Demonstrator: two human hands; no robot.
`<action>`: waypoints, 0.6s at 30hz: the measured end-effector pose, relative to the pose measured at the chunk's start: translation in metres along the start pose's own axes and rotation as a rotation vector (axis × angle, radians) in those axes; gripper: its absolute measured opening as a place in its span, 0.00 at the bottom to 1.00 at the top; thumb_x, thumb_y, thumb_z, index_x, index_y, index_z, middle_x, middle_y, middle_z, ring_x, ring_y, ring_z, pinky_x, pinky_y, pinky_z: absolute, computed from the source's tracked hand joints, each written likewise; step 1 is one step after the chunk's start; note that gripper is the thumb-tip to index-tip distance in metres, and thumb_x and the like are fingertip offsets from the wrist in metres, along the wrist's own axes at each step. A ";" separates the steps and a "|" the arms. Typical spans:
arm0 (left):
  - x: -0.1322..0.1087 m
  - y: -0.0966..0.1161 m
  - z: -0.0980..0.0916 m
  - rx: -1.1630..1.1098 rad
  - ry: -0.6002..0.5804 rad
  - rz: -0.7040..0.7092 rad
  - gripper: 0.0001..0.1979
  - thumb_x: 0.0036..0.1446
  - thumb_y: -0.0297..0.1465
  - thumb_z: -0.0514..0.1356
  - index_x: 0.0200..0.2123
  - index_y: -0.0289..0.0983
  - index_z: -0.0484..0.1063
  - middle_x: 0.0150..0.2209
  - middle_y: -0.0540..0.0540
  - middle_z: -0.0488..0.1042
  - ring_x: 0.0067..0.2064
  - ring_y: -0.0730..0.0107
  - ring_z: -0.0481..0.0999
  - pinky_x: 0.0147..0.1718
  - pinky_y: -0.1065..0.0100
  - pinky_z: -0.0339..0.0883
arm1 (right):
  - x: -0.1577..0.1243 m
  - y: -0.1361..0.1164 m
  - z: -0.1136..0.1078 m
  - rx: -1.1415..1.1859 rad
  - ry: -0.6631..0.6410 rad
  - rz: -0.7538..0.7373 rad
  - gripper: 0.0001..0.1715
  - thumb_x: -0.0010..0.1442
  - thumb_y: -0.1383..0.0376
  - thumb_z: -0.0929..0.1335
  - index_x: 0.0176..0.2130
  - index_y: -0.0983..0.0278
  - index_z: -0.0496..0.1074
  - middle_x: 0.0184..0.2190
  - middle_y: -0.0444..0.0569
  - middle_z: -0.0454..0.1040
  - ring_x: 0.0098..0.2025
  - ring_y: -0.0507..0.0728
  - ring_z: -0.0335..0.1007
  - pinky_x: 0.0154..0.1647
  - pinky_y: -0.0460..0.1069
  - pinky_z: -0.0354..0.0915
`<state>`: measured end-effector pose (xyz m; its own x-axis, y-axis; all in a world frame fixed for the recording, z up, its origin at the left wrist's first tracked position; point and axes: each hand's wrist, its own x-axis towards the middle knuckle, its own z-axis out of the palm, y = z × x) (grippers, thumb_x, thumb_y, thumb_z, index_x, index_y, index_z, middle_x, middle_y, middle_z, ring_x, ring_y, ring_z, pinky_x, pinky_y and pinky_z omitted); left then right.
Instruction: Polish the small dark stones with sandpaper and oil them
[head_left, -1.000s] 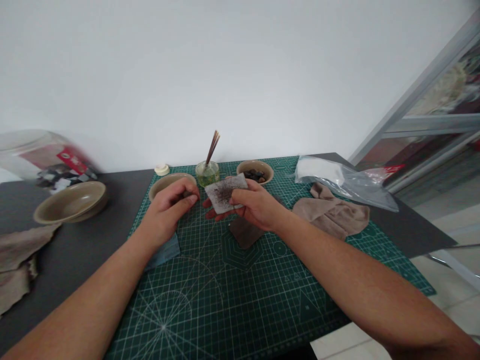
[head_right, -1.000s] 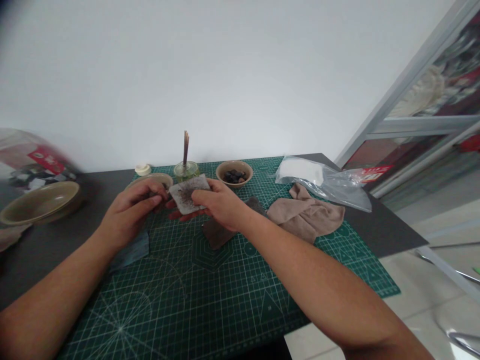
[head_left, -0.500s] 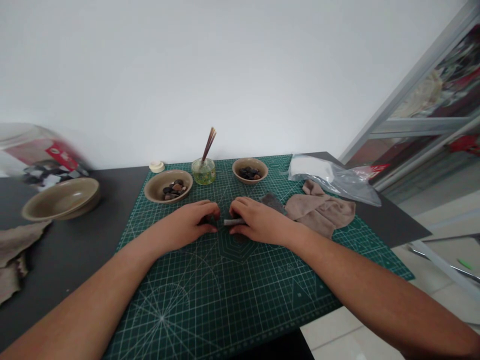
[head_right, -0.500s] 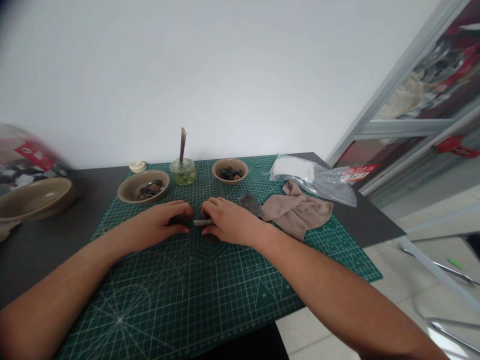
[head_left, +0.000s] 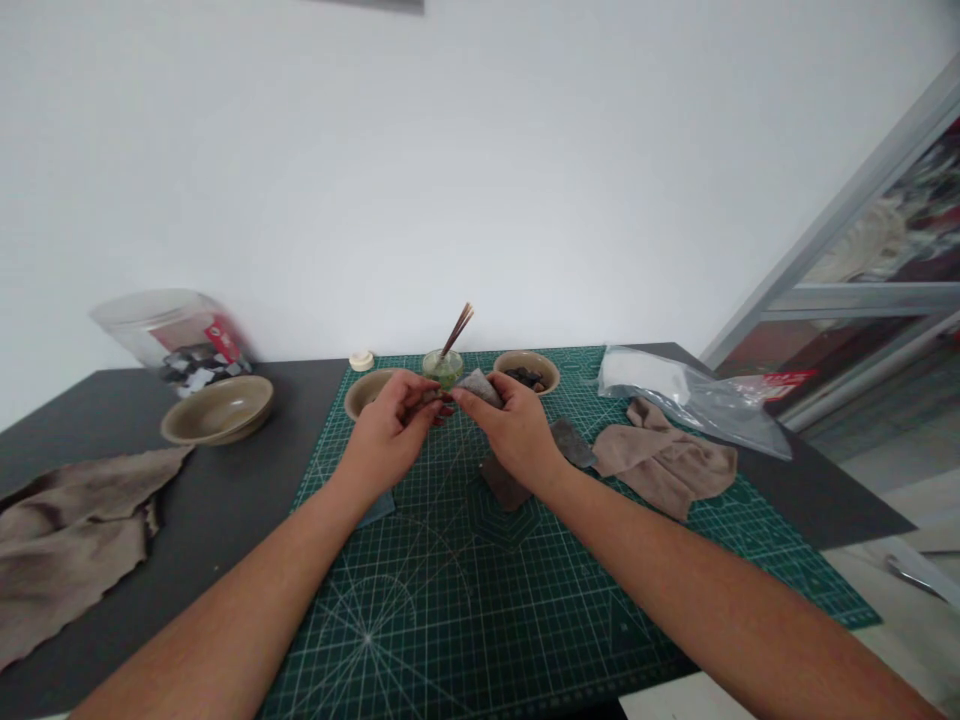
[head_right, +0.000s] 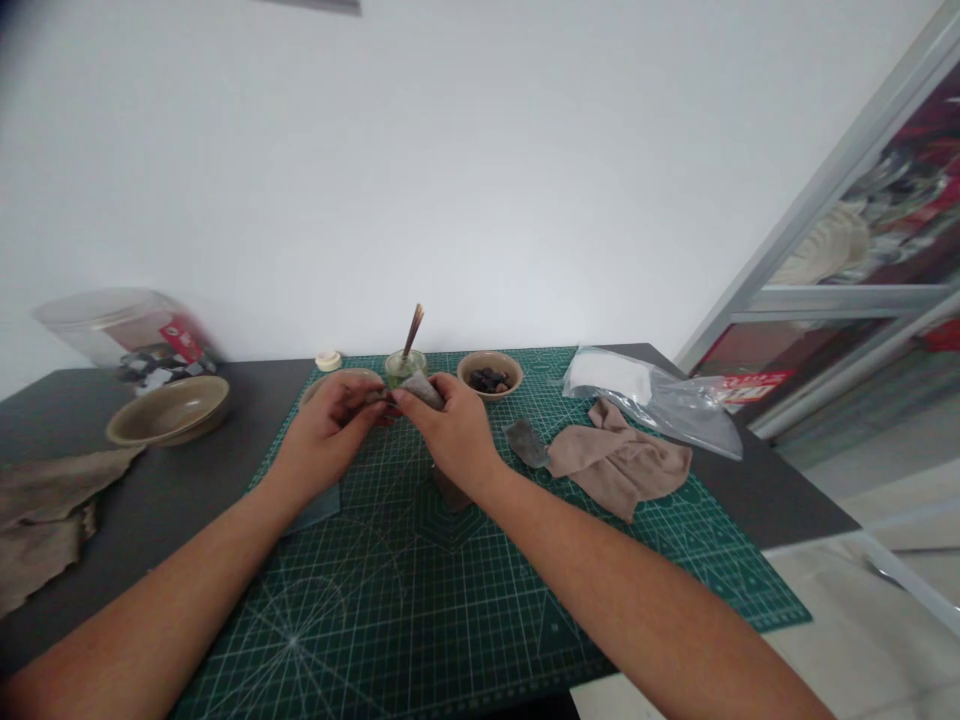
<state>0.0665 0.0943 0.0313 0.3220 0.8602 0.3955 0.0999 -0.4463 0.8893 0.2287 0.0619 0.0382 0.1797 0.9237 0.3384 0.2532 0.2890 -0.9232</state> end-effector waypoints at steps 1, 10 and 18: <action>0.000 0.000 0.000 -0.019 0.005 -0.005 0.10 0.58 0.32 0.59 0.42 0.40 0.63 0.39 0.46 0.78 0.38 0.66 0.81 0.39 0.61 0.76 | 0.003 0.004 0.003 0.093 0.015 0.014 0.14 0.55 0.54 0.72 0.31 0.63 0.71 0.26 0.42 0.71 0.30 0.53 0.65 0.31 0.49 0.61; -0.001 0.000 -0.004 0.371 0.036 0.068 0.04 0.56 0.33 0.62 0.34 0.38 0.73 0.35 0.47 0.77 0.36 0.67 0.76 0.36 0.64 0.71 | 0.006 0.015 0.009 0.581 -0.008 0.144 0.14 0.47 0.61 0.76 0.35 0.61 0.73 0.32 0.43 0.76 0.35 0.55 0.72 0.42 0.52 0.70; -0.003 0.007 -0.003 0.483 0.076 0.061 0.04 0.55 0.31 0.62 0.33 0.38 0.75 0.32 0.48 0.78 0.33 0.69 0.76 0.33 0.68 0.69 | -0.001 0.017 0.006 0.430 -0.070 0.178 0.12 0.49 0.60 0.75 0.33 0.64 0.77 0.29 0.45 0.76 0.32 0.53 0.69 0.37 0.49 0.65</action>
<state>0.0635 0.0897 0.0373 0.2734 0.8362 0.4755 0.5137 -0.5448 0.6628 0.2273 0.0672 0.0214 0.1164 0.9788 0.1682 -0.1950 0.1886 -0.9625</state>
